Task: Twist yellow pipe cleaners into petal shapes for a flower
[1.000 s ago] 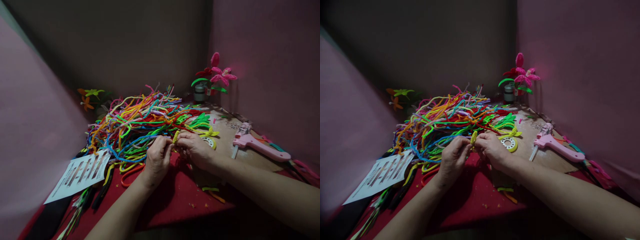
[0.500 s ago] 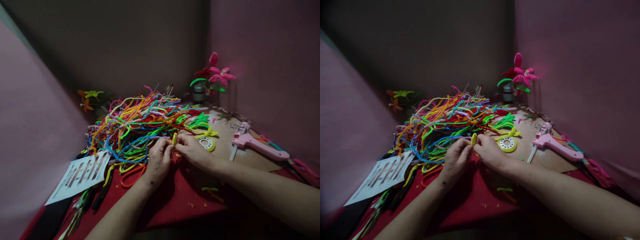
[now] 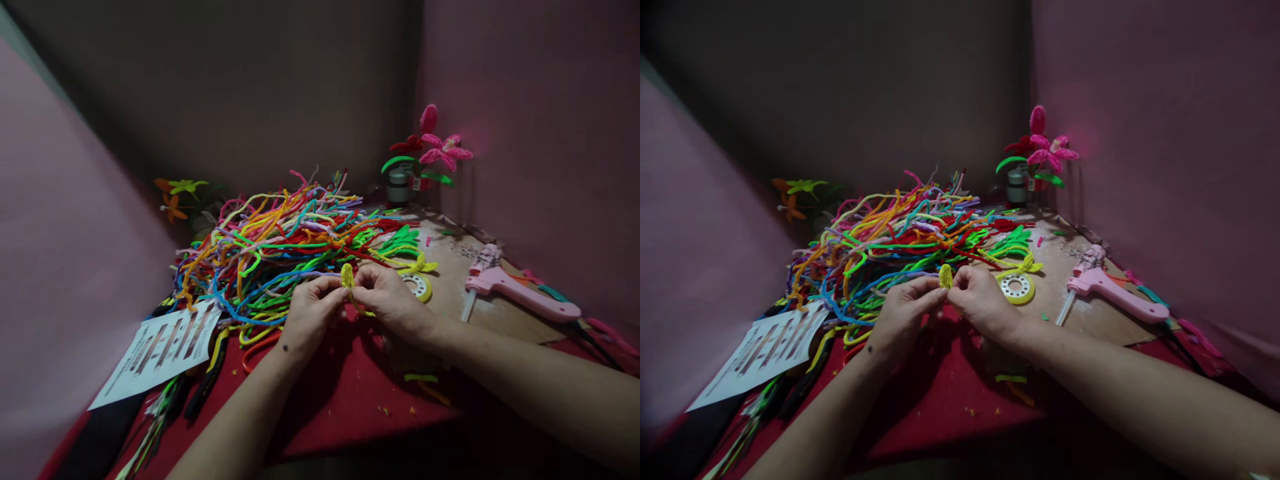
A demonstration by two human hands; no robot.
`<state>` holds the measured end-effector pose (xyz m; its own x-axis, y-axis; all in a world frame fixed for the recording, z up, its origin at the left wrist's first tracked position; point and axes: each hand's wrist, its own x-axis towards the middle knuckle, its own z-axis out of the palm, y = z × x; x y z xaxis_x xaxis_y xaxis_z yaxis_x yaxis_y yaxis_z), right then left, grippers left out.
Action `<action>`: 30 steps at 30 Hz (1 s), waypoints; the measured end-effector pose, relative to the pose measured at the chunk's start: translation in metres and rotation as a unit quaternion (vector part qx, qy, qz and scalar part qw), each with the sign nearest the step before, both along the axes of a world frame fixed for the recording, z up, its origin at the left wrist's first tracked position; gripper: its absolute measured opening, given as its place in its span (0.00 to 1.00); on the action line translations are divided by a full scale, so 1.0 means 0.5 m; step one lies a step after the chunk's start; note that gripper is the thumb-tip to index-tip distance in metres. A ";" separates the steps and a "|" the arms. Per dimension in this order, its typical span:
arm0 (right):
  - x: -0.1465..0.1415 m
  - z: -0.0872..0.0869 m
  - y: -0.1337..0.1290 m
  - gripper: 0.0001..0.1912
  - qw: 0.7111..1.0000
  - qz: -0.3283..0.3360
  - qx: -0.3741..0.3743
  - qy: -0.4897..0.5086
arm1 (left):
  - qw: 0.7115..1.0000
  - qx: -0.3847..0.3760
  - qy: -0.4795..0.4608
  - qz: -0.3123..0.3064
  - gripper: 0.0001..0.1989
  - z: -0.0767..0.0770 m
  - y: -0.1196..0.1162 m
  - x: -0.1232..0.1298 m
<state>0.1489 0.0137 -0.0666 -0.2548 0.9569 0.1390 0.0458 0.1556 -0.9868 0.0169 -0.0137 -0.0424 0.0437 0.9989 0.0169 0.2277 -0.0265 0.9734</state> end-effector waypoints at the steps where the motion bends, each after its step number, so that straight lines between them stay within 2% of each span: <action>1: 0.000 0.001 0.000 0.06 1.000 0.001 -0.011 0.006 | 1.000 -0.016 -0.021 -0.002 0.08 0.000 0.000 -0.002; 5: -0.002 0.004 0.001 0.07 0.996 0.002 -0.070 0.058 | 0.997 -0.032 -0.075 -0.005 0.09 -0.009 0.004 -0.008; 8: 0.000 0.006 0.002 0.06 0.987 0.041 -0.116 0.107 | 0.995 -0.027 -0.095 -0.003 0.09 -0.017 0.008 -0.011; 12: 0.007 0.010 0.003 0.08 0.975 0.084 -0.141 0.148 | 0.989 -0.034 -0.141 -0.004 0.08 -0.021 0.013 -0.017; 18: 0.014 0.012 0.014 0.11 0.953 0.146 -0.188 0.189 | 0.975 -0.065 -0.204 -0.060 0.09 -0.015 0.015 -0.022; 23: 0.015 0.015 0.012 0.12 0.960 0.152 -0.165 0.166 | 0.967 -0.074 -0.233 -0.074 0.09 -0.020 0.019 -0.027; 30: 0.013 0.012 0.003 0.12 0.987 0.098 -0.080 0.094 | 0.971 -0.086 -0.219 -0.036 0.11 -0.012 0.015 -0.028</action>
